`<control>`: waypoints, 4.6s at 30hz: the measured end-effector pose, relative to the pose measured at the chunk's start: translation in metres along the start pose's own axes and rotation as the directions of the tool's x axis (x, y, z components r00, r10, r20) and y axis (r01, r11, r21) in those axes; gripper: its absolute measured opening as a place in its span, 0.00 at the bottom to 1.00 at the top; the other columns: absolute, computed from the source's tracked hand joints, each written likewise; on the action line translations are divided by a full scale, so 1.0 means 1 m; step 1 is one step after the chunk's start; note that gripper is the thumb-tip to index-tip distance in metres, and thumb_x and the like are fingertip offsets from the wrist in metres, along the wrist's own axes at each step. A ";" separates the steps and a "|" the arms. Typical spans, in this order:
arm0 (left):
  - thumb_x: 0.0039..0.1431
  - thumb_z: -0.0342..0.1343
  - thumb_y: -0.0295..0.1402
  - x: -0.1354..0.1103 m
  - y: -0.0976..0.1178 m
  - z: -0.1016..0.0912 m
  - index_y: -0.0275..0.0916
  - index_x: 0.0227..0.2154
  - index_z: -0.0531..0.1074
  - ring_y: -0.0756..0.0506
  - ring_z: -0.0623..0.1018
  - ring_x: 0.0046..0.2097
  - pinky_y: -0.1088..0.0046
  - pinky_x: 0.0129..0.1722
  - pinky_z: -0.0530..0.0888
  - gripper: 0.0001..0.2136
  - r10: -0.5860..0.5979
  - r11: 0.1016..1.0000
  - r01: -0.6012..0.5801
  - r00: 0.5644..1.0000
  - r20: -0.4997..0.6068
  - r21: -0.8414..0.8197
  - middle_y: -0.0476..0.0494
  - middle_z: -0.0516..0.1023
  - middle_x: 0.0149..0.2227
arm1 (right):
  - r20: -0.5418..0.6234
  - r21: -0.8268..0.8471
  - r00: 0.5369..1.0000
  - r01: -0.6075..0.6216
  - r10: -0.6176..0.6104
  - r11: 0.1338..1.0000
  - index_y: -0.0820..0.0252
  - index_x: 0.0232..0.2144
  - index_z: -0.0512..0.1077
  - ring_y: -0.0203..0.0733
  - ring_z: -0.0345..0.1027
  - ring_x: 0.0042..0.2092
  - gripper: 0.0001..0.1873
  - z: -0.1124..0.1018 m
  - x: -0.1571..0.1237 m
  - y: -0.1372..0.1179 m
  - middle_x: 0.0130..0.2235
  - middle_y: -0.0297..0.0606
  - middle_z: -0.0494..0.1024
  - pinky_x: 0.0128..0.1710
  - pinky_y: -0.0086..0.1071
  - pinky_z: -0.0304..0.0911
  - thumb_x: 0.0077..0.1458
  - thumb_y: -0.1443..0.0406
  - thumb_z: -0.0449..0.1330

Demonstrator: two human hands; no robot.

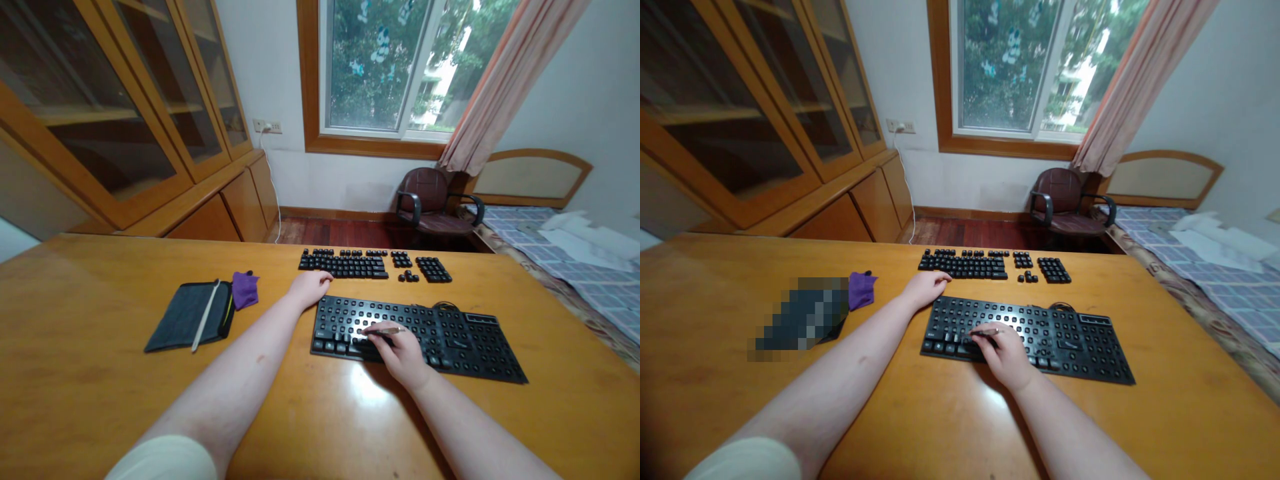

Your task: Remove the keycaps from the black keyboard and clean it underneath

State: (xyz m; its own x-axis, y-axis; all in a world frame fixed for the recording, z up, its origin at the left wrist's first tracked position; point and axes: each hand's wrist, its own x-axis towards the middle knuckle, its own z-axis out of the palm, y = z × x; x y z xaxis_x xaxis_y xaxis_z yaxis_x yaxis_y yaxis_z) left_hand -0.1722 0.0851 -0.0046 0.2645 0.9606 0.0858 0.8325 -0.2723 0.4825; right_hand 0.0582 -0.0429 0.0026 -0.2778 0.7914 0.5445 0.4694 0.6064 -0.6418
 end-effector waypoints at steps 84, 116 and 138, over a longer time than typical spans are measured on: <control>0.50 0.57 0.48 -0.124 0.051 0.022 0.42 0.60 0.54 0.38 0.48 0.65 0.52 0.62 0.50 0.36 0.179 0.983 -0.170 0.975 0.133 -0.076 0.41 0.52 0.64 | 0.375 -0.188 0.927 0.095 -0.018 0.978 0.57 0.36 0.72 0.40 0.71 0.37 0.08 0.012 0.004 -0.007 0.35 0.39 0.78 0.39 0.33 0.65 0.59 0.64 0.53; 0.54 0.56 0.43 -0.125 0.052 0.020 0.42 0.57 0.60 0.38 0.54 0.64 0.52 0.62 0.51 0.28 0.181 0.974 -0.186 0.982 -0.052 -0.127 0.39 0.57 0.62 | 0.089 0.302 0.883 -0.465 0.461 0.832 0.61 0.31 0.73 0.46 0.75 0.35 0.16 0.020 0.001 0.007 0.34 0.45 0.80 0.37 0.38 0.70 0.53 0.53 0.58; 0.53 0.56 0.31 -0.126 0.059 0.017 0.41 0.37 0.74 0.45 0.75 0.41 0.66 0.44 0.73 0.08 0.120 0.887 -0.178 0.980 -0.161 -0.426 0.44 0.77 0.37 | 0.145 0.250 0.989 -0.068 0.032 0.966 0.53 0.32 0.77 0.40 0.73 0.36 0.06 0.012 0.004 -0.008 0.32 0.37 0.80 0.38 0.36 0.69 0.54 0.61 0.59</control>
State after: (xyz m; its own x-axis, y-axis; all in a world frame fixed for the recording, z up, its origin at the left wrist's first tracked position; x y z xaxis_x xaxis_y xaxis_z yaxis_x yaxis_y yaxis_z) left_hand -0.1477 -0.0534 -0.0019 0.2807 0.9174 0.2820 0.4841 -0.3890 0.7838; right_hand 0.0433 -0.0440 0.0035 -0.3810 0.8132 0.4399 0.2627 0.5514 -0.7918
